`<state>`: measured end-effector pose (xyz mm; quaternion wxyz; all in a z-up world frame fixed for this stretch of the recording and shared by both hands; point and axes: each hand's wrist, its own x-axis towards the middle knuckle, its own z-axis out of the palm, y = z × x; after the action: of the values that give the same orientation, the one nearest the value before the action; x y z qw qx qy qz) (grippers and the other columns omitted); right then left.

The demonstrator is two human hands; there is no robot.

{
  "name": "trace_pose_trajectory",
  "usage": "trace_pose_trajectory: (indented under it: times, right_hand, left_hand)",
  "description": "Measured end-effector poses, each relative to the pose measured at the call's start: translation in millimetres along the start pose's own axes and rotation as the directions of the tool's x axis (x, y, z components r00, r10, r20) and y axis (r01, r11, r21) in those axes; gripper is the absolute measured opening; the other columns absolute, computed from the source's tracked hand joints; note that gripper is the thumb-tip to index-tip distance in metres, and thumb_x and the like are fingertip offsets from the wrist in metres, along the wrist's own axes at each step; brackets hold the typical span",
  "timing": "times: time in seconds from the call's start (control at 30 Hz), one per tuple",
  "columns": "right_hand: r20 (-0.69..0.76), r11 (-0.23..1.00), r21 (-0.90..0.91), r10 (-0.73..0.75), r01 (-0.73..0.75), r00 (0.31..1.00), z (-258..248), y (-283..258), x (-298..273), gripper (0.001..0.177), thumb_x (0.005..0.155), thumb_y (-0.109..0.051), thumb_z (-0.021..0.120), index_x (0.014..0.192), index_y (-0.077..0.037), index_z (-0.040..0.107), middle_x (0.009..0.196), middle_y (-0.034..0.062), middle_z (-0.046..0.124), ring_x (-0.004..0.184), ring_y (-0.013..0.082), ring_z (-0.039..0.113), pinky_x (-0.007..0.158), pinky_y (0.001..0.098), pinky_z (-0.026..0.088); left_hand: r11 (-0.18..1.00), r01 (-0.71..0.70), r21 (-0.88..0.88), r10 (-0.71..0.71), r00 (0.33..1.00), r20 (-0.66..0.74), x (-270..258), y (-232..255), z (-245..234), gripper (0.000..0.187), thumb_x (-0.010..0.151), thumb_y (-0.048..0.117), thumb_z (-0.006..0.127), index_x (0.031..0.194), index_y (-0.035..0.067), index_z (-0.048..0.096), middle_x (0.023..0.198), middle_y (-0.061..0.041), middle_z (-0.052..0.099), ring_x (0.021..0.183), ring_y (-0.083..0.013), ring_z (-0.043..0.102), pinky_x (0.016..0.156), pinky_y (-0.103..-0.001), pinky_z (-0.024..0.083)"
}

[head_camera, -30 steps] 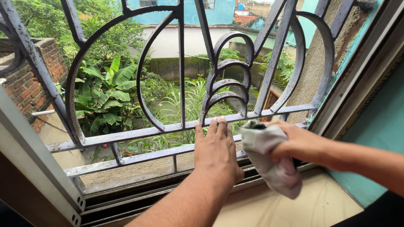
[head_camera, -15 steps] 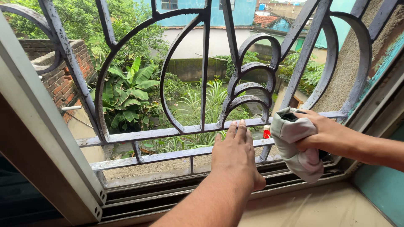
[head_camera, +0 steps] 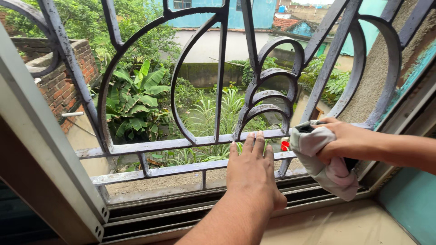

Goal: The person wipes the metal security bars and the window frame using a cloth. They move the cloth along the horizontal and vertical bars, cleaning the surface while looking out at the greenery outside.

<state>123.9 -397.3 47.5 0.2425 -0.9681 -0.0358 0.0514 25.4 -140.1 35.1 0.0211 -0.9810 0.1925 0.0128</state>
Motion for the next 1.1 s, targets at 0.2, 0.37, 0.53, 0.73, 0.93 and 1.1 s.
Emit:
trace_pose_trajectory:
  times: [0.2,0.37,0.53,0.73,0.93,1.1]
  right_hand:
    - [-0.046,0.987,-0.099,-0.135,0.13,0.99,6,0,-7,0.085,0.053,-0.019,0.089,0.135,-0.023,0.067,0.141,0.0032,0.046,0.125,0.0198,0.054,0.102,0.0322,0.049]
    - [-0.1,0.998,-0.057,-0.03,0.024,0.995,14,1,-14,0.072,0.053,-0.016,0.087,0.124,-0.016,0.072,0.133,0.0034,0.057,0.117,0.0214,0.065,0.098,0.0335,0.055]
    - [0.063,0.982,-0.09,-0.163,0.168,0.985,0,4,12,0.064,0.053,-0.013,0.084,0.115,-0.008,0.071,0.113,0.009,0.068,0.101,0.0206,0.071,0.085,0.0343,0.058]
    - [0.051,0.999,0.004,0.046,-0.046,0.998,1,-21,-25,0.051,0.056,-0.012,0.08,0.106,-0.01,0.073,0.092,0.007,0.077,0.086,0.0172,0.071,0.078,0.0332,0.057]
    - [0.152,0.999,-0.036,-0.014,0.02,0.988,-9,-11,-2,0.046,0.056,-0.011,0.079,0.101,-0.005,0.076,0.093,0.0055,0.076,0.088,0.0154,0.07,0.078,0.0309,0.056]
    - [0.14,0.997,-0.049,-0.047,0.054,0.989,-6,-6,6,0.044,0.055,-0.011,0.078,0.098,-0.004,0.076,0.099,0.0093,0.074,0.091,0.0182,0.07,0.079,0.033,0.057]
  left_hand:
    - [1.0,-0.017,0.009,0.017,1.0,0.003,2,-2,0,0.115,0.077,0.062,0.071,0.162,0.01,0.014,0.17,-0.017,0.002,0.157,-0.0314,0.001,0.124,-0.054,0.01]
    - [0.999,-0.021,-0.025,0.021,1.0,0.001,1,-6,0,0.117,0.074,0.061,0.075,0.163,0.01,0.017,0.171,-0.017,0.004,0.158,-0.0317,0.004,0.123,-0.054,0.015]
    - [0.997,-0.051,-0.062,0.048,0.998,-0.044,2,-10,4,0.113,0.073,0.06,0.075,0.161,0.01,0.023,0.171,-0.016,0.005,0.158,-0.03,0.006,0.123,-0.052,0.02]
    - [0.995,-0.077,-0.063,0.075,0.996,-0.04,2,-15,5,0.11,0.075,0.056,0.074,0.161,0.01,0.024,0.171,-0.017,0.006,0.158,-0.0292,0.006,0.121,-0.051,0.026]
    - [0.993,-0.104,-0.062,0.1,0.993,-0.064,3,-21,8,0.106,0.075,0.053,0.072,0.16,0.01,0.026,0.171,-0.017,0.006,0.158,-0.0287,0.007,0.12,-0.044,0.03]
    - [0.992,-0.108,-0.065,0.105,0.994,-0.04,4,-20,9,0.105,0.077,0.054,0.07,0.161,0.01,0.025,0.171,-0.017,0.004,0.158,-0.0274,0.006,0.118,-0.045,0.033]
